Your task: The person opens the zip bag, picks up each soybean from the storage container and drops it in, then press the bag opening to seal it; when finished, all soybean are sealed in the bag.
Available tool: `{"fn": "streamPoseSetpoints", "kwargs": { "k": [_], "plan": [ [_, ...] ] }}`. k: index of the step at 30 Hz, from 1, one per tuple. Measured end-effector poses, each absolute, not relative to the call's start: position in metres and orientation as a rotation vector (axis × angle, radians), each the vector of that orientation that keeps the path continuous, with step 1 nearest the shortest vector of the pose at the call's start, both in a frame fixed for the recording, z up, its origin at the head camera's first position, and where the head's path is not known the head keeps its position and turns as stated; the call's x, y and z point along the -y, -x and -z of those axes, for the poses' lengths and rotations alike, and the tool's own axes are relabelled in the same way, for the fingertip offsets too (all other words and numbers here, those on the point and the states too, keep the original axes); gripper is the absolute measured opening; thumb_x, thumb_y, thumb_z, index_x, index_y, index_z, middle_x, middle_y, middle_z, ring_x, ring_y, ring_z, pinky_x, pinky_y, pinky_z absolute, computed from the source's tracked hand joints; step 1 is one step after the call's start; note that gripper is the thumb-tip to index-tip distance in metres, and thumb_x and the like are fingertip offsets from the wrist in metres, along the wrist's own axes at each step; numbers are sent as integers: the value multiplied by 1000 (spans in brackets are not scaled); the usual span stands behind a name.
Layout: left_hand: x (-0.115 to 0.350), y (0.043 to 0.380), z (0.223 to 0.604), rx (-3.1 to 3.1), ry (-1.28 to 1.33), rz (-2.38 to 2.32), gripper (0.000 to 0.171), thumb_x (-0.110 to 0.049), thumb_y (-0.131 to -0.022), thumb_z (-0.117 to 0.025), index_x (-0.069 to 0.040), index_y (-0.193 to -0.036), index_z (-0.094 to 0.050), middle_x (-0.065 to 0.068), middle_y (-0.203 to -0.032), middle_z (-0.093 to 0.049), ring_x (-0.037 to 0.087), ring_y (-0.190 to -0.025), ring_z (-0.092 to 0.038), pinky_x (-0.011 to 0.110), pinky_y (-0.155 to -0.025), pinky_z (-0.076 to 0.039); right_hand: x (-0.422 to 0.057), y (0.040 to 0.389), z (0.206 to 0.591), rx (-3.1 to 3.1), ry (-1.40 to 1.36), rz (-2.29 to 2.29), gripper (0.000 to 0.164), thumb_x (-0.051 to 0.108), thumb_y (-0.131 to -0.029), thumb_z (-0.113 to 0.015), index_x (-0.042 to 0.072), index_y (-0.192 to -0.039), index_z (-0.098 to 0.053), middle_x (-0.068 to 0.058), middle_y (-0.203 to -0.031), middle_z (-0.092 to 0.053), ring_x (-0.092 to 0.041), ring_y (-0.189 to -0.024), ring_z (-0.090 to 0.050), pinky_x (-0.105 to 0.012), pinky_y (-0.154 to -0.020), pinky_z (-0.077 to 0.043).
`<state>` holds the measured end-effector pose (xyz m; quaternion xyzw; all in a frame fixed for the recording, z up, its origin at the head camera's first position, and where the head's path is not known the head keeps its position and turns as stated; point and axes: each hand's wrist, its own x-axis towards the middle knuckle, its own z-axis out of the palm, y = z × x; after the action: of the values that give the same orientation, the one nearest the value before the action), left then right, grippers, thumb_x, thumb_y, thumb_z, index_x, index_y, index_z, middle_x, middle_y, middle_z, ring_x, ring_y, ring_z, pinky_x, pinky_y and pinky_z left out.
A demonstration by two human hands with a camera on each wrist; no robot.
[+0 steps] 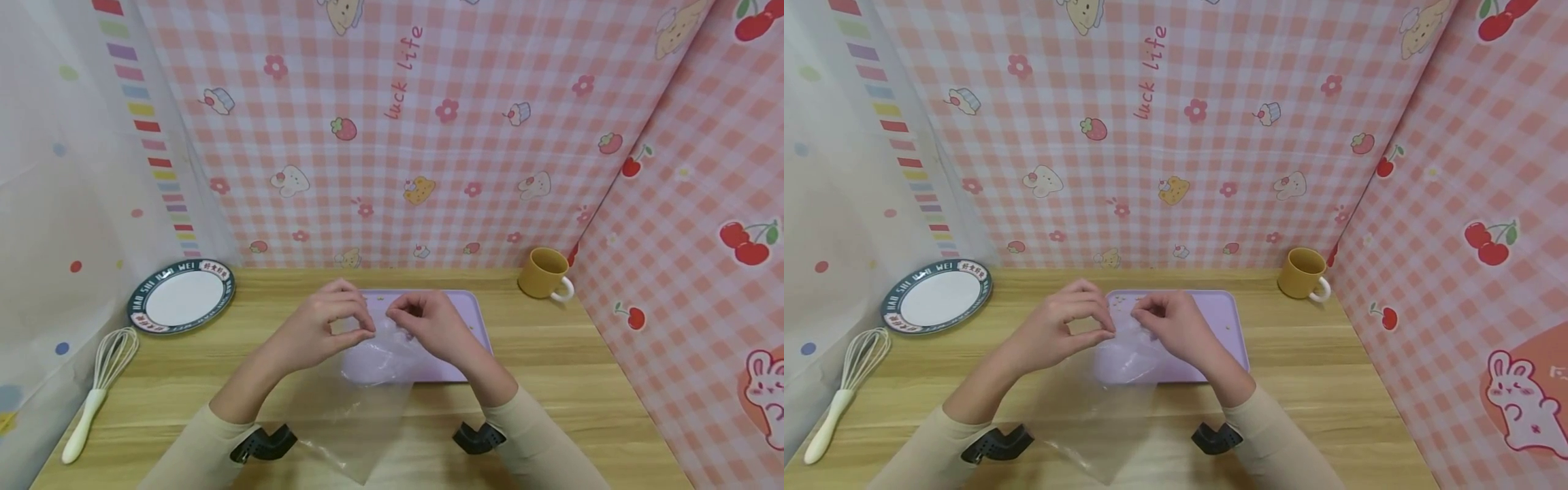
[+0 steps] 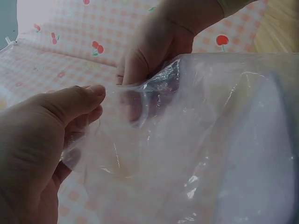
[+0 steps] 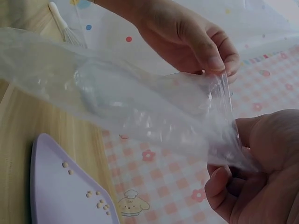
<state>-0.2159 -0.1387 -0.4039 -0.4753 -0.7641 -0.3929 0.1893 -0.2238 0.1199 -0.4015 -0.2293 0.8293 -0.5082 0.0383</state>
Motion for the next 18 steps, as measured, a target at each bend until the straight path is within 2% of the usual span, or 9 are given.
{"fn": "streamPoseSetpoints", "kwargs": {
  "k": [8,18],
  "plan": [
    [145,213,398,2168,1325,1079,22,-1,-89,-92,-18,-96,-80,-11,-102,-78,25,-119,-68,43,-106,-55,-123,227,410,-2552,640,1560,12,15,-107,-76,9,-101,-84,0,-84,-74,-16,-68,-59,-27,-61,-50],
    [154,205,391,2189,1297,1074,21,-4,-92,-90,-19,-98,-77,-11,-103,-76,26,-129,-62,40,-115,-47,-123,228,419,-2574,551,1608,13,15,-107,-74,8,-101,-83,0,-81,-71,-15,-66,-58,-27,-56,-49]
  ]
}}
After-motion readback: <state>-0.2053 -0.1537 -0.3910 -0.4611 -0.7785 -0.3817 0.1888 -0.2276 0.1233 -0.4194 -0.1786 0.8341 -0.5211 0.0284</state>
